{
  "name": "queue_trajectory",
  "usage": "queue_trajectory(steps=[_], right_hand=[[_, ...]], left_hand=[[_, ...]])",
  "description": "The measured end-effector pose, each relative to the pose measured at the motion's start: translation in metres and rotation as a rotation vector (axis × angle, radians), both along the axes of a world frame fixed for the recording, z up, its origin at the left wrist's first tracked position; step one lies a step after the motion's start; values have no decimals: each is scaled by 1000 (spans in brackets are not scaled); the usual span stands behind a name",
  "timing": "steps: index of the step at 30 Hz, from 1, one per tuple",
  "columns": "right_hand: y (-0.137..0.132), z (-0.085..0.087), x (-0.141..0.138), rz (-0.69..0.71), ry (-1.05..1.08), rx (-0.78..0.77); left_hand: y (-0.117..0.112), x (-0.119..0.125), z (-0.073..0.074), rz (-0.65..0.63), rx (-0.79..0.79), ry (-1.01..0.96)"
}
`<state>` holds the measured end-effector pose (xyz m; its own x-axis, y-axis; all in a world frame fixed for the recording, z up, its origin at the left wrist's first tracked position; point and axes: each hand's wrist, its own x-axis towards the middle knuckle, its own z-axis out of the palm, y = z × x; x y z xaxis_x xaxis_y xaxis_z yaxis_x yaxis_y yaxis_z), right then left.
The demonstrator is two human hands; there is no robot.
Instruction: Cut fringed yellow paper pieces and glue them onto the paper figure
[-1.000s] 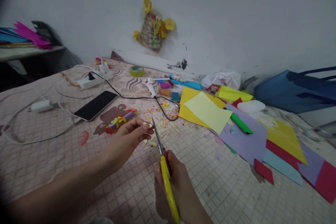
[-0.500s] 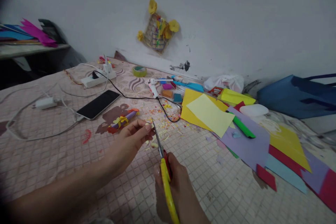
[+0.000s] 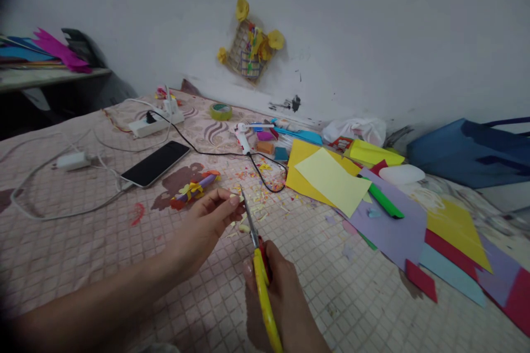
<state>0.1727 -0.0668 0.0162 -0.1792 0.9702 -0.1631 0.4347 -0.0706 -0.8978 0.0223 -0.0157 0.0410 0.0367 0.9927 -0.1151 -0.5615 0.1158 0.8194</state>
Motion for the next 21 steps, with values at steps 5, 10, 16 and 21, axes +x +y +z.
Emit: queue_trajectory(steps=[5, 10, 16, 21], right_hand=[[0, 0, -3, -26, 22, 28], [-1, -4, 1, -9, 12, 32], [1, -2, 3, 25, 20, 22], [-2, -1, 0, -48, 12, 75]], left_hand=[[-1, 1, -2, -10, 2, -7], [0, 1, -2, -14, -6, -5], [1, 0, -1, -9, 3, -18], [3, -1, -2, -8, 9, -15]])
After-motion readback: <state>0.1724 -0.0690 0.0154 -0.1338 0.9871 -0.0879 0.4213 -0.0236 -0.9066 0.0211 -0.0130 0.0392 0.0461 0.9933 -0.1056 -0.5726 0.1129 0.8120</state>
